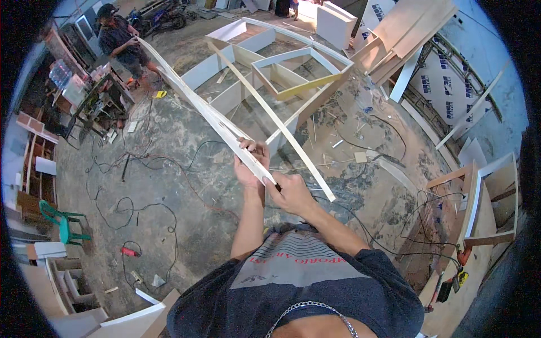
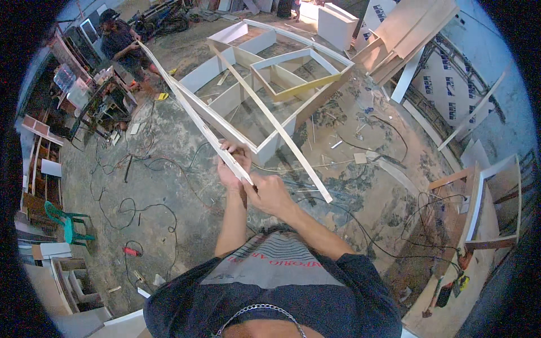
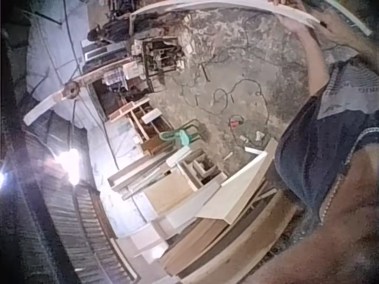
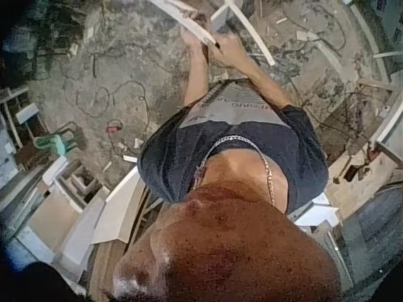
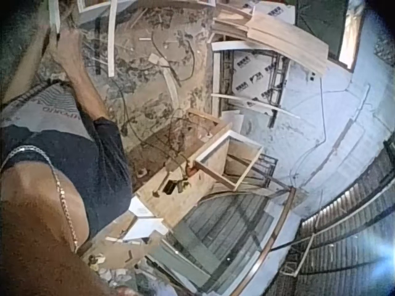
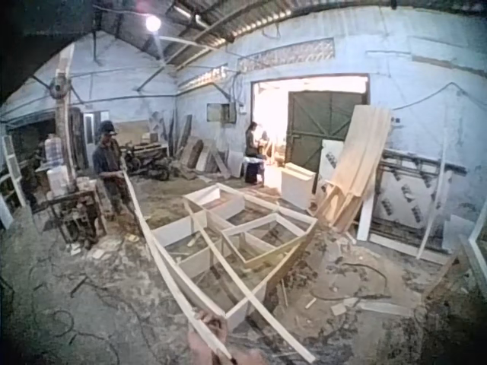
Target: The person carries wooden strips across the room and places them on a wooden board. The person then pours glue from a bottle onto the wooden strip and spreads it with an applicator card.
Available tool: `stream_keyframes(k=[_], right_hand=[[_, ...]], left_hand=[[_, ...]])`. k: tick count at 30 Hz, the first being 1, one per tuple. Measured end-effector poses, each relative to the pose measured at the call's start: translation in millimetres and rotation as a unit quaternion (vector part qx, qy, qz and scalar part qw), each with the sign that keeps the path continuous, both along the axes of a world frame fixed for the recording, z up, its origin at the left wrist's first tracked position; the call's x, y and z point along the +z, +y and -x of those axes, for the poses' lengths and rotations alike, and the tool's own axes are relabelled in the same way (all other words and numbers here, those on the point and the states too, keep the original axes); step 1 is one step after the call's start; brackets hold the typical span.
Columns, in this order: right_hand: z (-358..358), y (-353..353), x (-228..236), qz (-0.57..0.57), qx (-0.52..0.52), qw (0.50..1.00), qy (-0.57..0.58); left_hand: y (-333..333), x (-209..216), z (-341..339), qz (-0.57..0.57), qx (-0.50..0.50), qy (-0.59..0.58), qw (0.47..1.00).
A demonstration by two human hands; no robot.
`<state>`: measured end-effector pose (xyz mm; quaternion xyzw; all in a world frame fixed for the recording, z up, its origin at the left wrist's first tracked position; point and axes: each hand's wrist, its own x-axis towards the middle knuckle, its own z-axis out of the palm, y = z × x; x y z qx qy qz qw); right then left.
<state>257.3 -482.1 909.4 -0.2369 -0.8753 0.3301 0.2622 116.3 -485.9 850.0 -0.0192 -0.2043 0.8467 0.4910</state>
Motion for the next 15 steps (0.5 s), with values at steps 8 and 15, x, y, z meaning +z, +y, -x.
stream_keyframes(k=[8,15], right_hand=[[45.9,-4.1,-6.3,-0.139,0.046,0.989,0.025],[65.6,-9.9,-22.2,-0.174,0.079,0.981,-0.019]], left_hand=[[-17.9,-9.4,57.3,0.147,-0.003,-0.015,0.989],[-17.7,-42.8,78.9,0.170,0.075,0.114,0.976]])
